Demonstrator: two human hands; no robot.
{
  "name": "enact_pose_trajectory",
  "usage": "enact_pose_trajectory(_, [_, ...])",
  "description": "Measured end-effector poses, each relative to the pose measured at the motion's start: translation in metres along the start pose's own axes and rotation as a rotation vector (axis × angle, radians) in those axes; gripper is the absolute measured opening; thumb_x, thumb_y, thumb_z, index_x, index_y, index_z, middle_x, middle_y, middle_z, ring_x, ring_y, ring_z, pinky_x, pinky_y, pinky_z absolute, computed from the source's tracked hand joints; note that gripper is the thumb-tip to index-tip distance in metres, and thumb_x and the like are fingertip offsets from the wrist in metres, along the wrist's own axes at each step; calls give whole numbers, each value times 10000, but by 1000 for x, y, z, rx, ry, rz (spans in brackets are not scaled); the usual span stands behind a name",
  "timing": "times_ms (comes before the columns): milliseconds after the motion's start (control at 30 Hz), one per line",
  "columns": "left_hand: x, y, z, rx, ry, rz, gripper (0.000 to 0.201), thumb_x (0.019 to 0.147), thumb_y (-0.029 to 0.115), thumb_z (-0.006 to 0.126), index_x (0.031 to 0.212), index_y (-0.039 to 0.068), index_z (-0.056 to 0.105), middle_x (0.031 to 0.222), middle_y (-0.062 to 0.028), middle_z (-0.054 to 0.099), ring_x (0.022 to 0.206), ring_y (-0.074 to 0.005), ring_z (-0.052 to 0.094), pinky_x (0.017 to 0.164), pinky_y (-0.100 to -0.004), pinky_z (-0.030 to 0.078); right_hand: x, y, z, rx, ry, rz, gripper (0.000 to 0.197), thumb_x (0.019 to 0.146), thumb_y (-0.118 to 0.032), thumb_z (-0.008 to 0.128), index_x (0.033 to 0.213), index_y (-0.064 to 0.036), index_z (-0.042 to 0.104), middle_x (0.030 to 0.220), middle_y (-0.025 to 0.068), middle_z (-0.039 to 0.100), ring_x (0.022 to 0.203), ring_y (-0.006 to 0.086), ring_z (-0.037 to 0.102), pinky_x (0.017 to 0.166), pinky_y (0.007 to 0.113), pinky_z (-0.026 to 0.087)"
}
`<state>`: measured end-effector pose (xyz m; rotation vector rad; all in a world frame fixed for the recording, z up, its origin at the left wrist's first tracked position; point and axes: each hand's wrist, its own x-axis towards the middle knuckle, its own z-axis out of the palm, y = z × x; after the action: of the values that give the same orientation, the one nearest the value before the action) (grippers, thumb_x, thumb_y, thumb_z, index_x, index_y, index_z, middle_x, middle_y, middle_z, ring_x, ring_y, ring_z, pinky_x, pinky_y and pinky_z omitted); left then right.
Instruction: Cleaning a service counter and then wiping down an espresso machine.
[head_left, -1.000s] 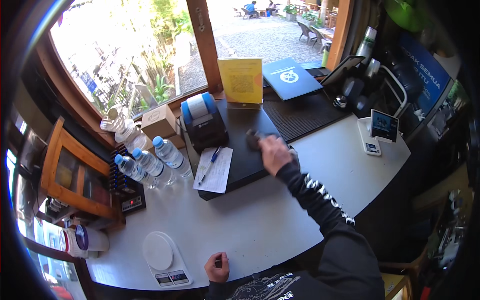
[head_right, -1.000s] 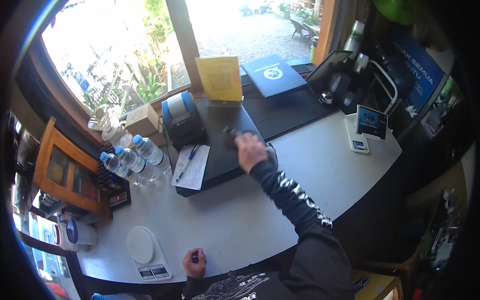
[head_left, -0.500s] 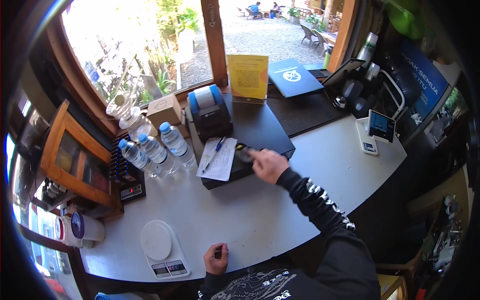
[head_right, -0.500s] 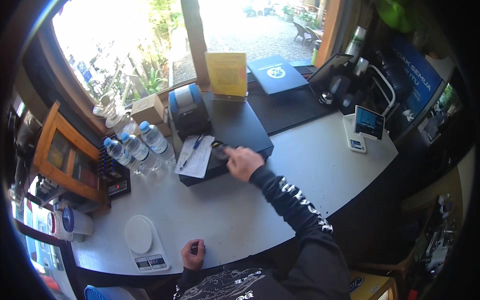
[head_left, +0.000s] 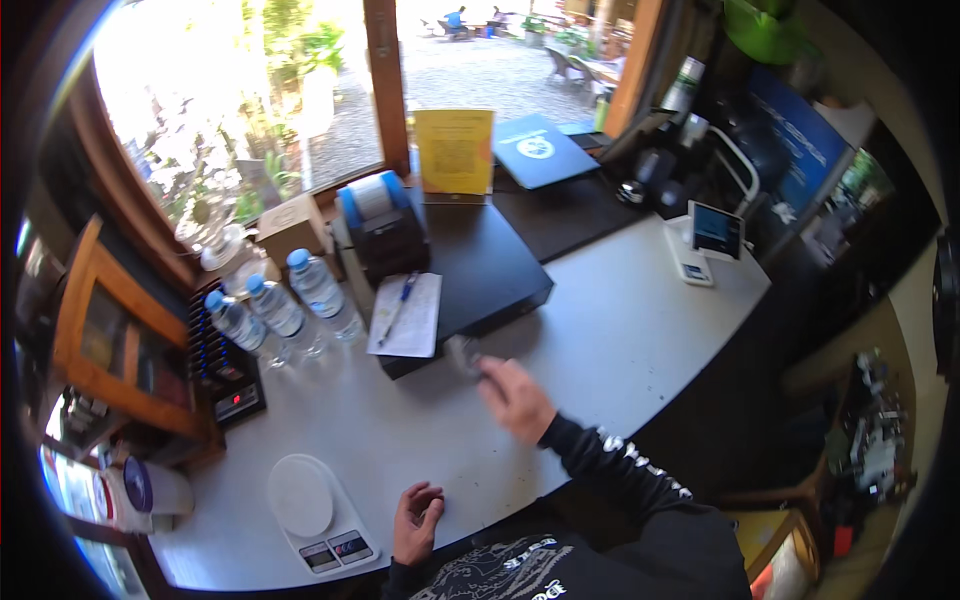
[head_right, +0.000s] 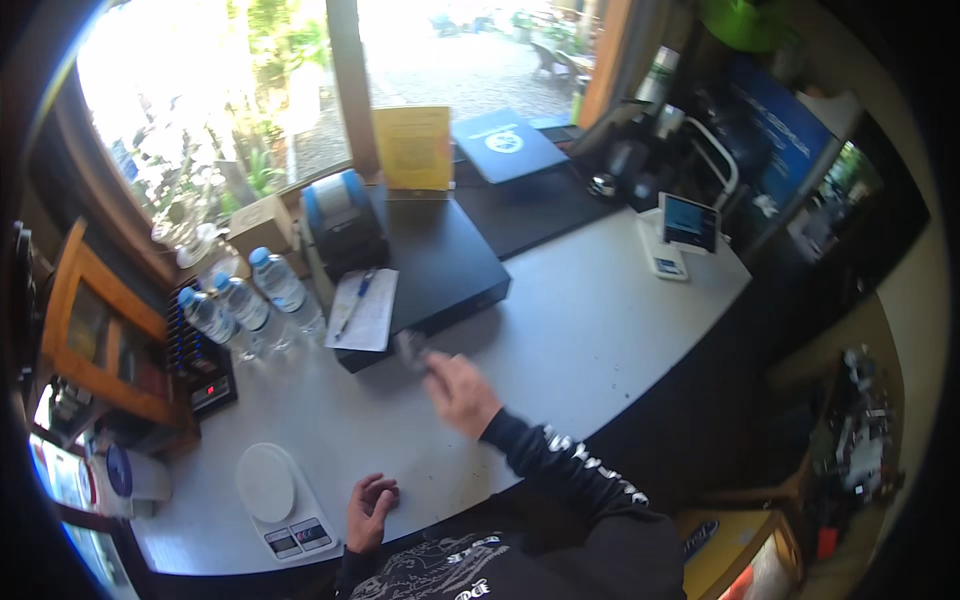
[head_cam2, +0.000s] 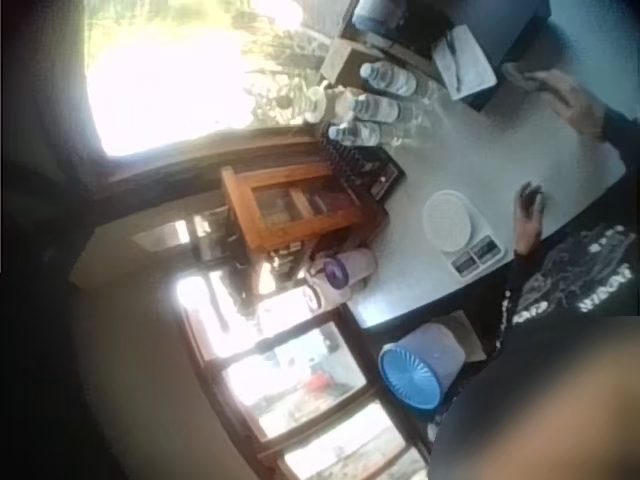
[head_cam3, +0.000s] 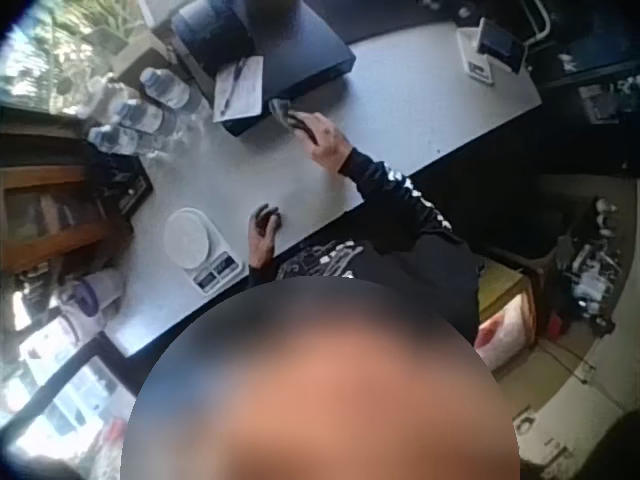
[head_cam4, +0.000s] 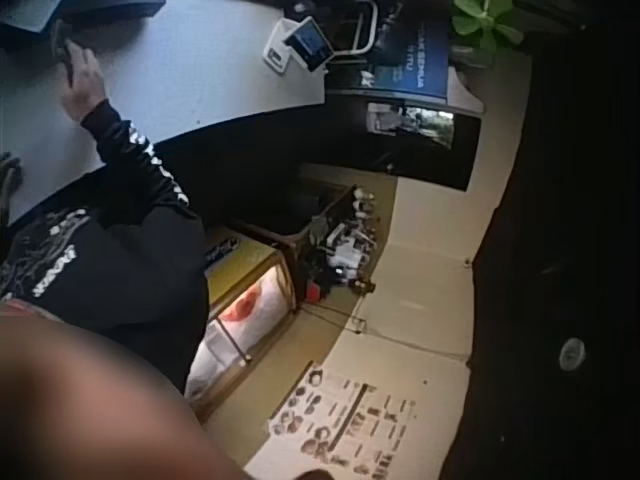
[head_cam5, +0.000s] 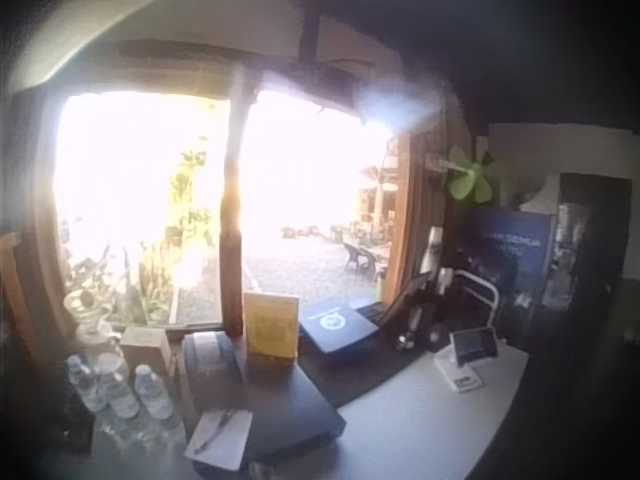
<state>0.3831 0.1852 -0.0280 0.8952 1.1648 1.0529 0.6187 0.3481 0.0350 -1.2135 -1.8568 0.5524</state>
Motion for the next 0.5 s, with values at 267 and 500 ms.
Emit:
enact_pose_trajectory(267, [19,24,13,-243,-29,-43,322,974,113,544,1265,-3,470,1187,-118,585,1050,-203,596,890,-332,516,-114,-66,52,404,-231,225,455,840,-148,659,1263,-30,540,1294,206,439,1215,359,463,1041,429,382])
enact_pose_trajectory(500, [9,32,-9,584,-129,279,333,846,164,726,1077,-5,555,919,-103,641,830,-192,630,720,-318,485,-115,-66,45,541,-377,340,444,862,-113,662,1283,-36,547,1205,182,565,1090,263,580,956,358,461])
